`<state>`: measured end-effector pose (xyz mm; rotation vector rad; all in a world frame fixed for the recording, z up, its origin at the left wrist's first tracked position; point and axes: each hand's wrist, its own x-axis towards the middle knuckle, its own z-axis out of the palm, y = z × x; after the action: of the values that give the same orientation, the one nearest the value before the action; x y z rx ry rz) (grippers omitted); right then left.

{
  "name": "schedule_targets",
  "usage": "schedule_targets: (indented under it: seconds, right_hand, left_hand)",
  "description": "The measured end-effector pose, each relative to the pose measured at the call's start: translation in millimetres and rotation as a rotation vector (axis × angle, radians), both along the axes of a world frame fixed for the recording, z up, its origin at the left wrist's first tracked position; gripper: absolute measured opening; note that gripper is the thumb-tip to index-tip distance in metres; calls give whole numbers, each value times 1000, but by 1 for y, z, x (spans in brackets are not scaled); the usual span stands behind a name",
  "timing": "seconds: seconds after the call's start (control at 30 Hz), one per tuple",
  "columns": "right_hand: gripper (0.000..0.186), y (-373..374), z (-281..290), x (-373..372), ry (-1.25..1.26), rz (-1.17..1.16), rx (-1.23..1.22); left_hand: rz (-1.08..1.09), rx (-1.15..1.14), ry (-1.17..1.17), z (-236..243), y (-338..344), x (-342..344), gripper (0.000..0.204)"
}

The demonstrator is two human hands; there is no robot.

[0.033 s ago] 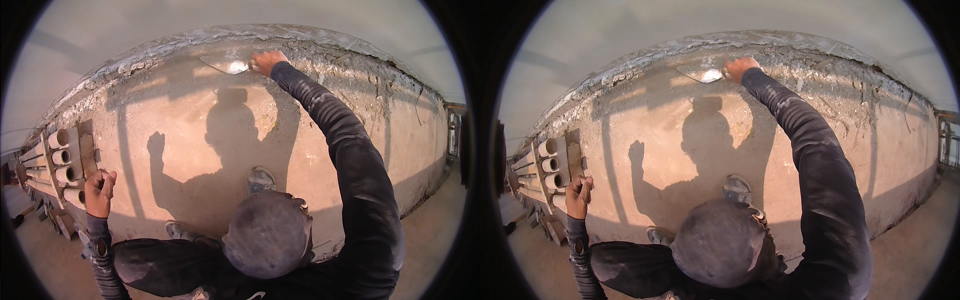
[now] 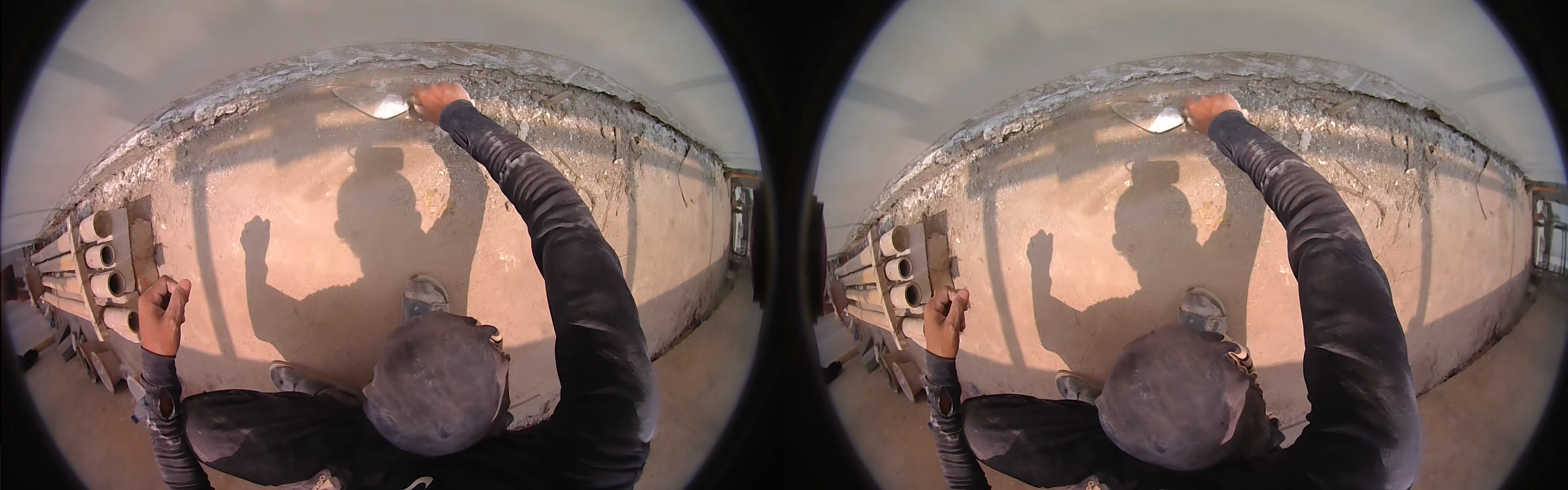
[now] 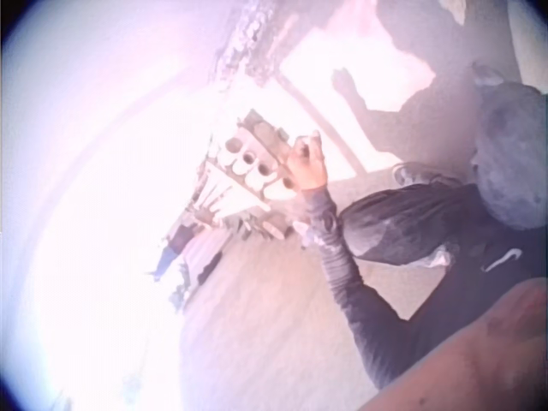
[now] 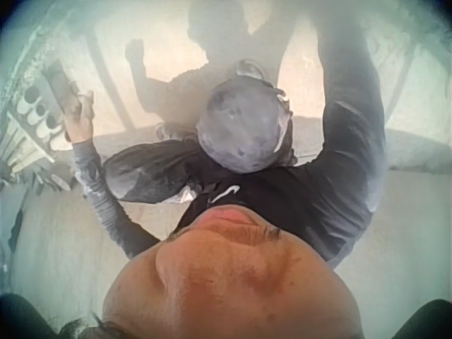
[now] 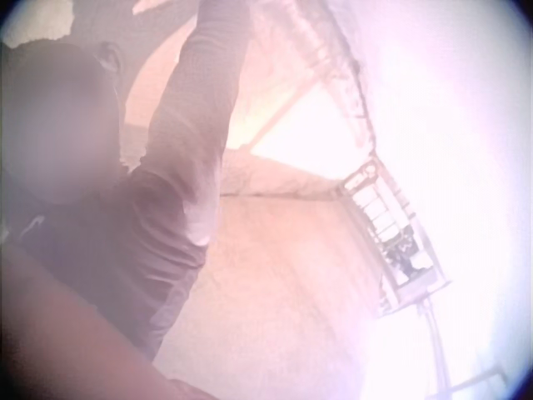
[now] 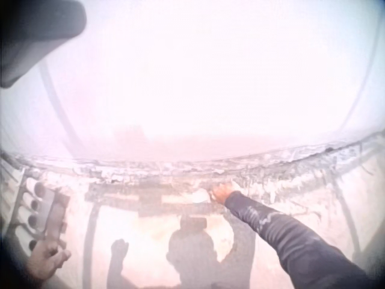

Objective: The person mixes a white substance in a bucket using a trowel, then walks to a wall and applies the mixture to the surface. They use the trowel to scrape and smooth the wall, working along the base and lower sections of the wall in a construction setting.

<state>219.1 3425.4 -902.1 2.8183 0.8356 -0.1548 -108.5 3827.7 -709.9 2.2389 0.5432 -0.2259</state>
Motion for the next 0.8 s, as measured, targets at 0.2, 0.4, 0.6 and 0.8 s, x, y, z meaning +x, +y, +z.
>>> schedule_targets:
  seconds: [0.2, 0.4, 0.6, 0.8]
  right_hand:
    - [32, 8, 44, -36, 216, 156, -196]
    - [33, 5, 5, -15, 148, 94, 12]
    - [29, 13, -11, 3, 84, 97, 35]
    - [31, -1, 12, -24, 156, 144, -80]
  left_hand:
    - [44, 50, 15, 6, 12, -21, 34]
    - [15, 62, -22, 5, 3, -8, 34]
    - [-41, 155, -25, 15, -5, -9, 33]
    - [79, 68, 18, 15, 1, -19, 33]
